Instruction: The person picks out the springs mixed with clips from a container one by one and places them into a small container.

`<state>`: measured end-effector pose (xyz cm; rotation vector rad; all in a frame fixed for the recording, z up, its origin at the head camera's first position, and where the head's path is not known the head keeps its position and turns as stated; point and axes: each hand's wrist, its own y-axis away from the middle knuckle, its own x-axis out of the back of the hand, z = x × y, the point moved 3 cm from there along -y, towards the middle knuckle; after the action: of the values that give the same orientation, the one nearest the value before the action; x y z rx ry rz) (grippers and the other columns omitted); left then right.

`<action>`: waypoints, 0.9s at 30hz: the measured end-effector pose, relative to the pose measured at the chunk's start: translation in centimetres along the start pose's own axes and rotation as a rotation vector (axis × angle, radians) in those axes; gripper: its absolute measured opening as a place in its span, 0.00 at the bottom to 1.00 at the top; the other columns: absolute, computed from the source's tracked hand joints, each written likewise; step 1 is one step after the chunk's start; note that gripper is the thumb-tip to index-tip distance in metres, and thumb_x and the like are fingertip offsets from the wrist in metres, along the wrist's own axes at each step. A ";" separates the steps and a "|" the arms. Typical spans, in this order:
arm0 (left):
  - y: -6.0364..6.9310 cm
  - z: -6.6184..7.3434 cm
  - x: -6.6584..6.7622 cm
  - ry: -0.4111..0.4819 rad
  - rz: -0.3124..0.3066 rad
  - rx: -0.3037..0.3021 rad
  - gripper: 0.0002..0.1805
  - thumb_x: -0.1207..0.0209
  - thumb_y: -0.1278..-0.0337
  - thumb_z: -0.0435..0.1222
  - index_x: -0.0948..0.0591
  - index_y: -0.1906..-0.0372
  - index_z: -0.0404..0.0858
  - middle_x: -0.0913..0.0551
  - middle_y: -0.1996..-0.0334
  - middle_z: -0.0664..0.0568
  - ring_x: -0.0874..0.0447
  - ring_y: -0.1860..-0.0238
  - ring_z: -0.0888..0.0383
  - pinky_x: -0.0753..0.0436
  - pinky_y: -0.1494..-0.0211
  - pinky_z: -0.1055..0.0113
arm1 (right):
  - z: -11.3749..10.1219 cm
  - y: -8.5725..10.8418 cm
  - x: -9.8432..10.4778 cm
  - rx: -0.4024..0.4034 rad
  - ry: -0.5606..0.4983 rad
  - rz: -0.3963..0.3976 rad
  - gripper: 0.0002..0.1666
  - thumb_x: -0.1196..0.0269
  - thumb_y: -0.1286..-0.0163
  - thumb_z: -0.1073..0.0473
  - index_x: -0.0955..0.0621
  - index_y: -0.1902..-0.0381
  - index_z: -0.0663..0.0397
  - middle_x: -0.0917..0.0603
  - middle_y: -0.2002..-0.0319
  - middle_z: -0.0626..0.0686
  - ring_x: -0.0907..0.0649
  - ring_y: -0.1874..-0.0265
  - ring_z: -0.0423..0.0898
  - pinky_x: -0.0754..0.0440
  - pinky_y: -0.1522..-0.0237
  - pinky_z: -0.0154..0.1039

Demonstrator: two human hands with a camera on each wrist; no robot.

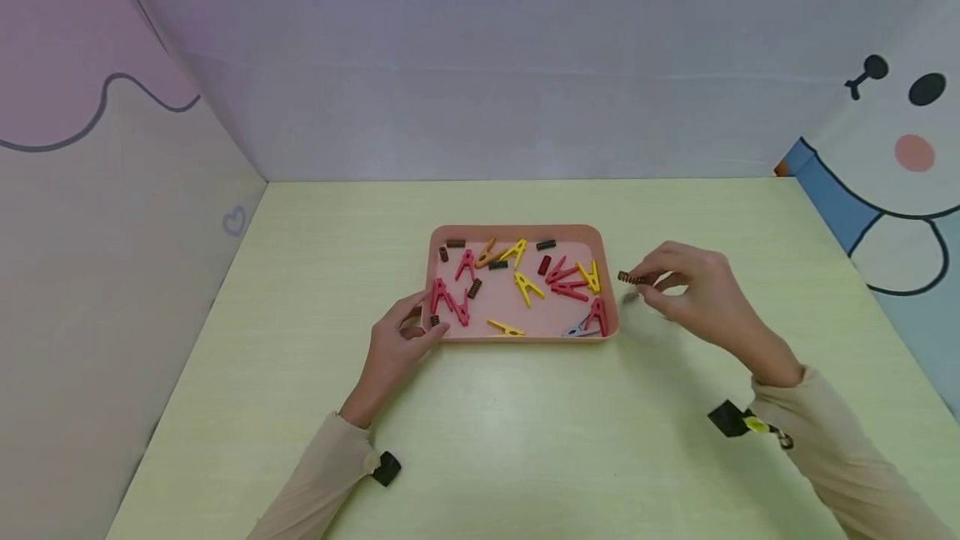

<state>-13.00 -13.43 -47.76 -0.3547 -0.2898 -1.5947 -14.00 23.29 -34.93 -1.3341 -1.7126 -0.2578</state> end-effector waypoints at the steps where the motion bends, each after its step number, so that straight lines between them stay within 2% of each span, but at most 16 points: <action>1: 0.0 0.0 0.0 0.001 0.000 0.000 0.34 0.32 0.49 0.43 0.28 0.35 0.44 0.26 0.42 0.52 0.24 0.48 0.54 0.18 0.54 0.66 | 0.1 0.1 0.1 -0.004 0.005 0.000 0.15 0.30 0.51 0.76 0.15 0.66 0.56 0.18 0.66 0.47 0.18 0.72 0.40 0.18 0.69 0.29; 12: -0.1 0.0 0.1 0.016 -0.004 -0.016 0.34 0.32 0.49 0.43 0.28 0.36 0.42 0.26 0.41 0.48 0.24 0.47 0.51 0.18 0.53 0.65 | 1.1 0.6 1.0 -0.015 0.021 0.044 0.14 0.30 0.50 0.76 0.14 0.66 0.57 0.17 0.67 0.49 0.18 0.73 0.39 0.20 0.69 0.24; 21: -0.1 0.0 0.0 0.022 -0.008 -0.021 0.34 0.32 0.49 0.40 0.28 0.35 0.42 0.26 0.42 0.50 0.24 0.48 0.53 0.19 0.56 0.72 | 1.6 1.1 1.3 -0.037 0.046 0.072 0.13 0.32 0.50 0.77 0.15 0.67 0.59 0.18 0.68 0.50 0.19 0.73 0.38 0.21 0.70 0.22; 27: -0.2 -0.1 0.1 0.032 -0.005 -0.030 0.33 0.32 0.49 0.39 0.28 0.36 0.42 0.26 0.43 0.49 0.24 0.49 0.53 0.19 0.56 0.73 | 1.9 1.3 1.7 -0.072 0.069 0.074 0.12 0.32 0.49 0.76 0.15 0.67 0.59 0.18 0.68 0.50 0.19 0.73 0.39 0.22 0.70 0.21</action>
<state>-13.17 -13.53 -47.81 -0.3508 -0.2426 -1.6098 -13.86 26.15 -35.17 -1.4219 -1.6068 -0.3222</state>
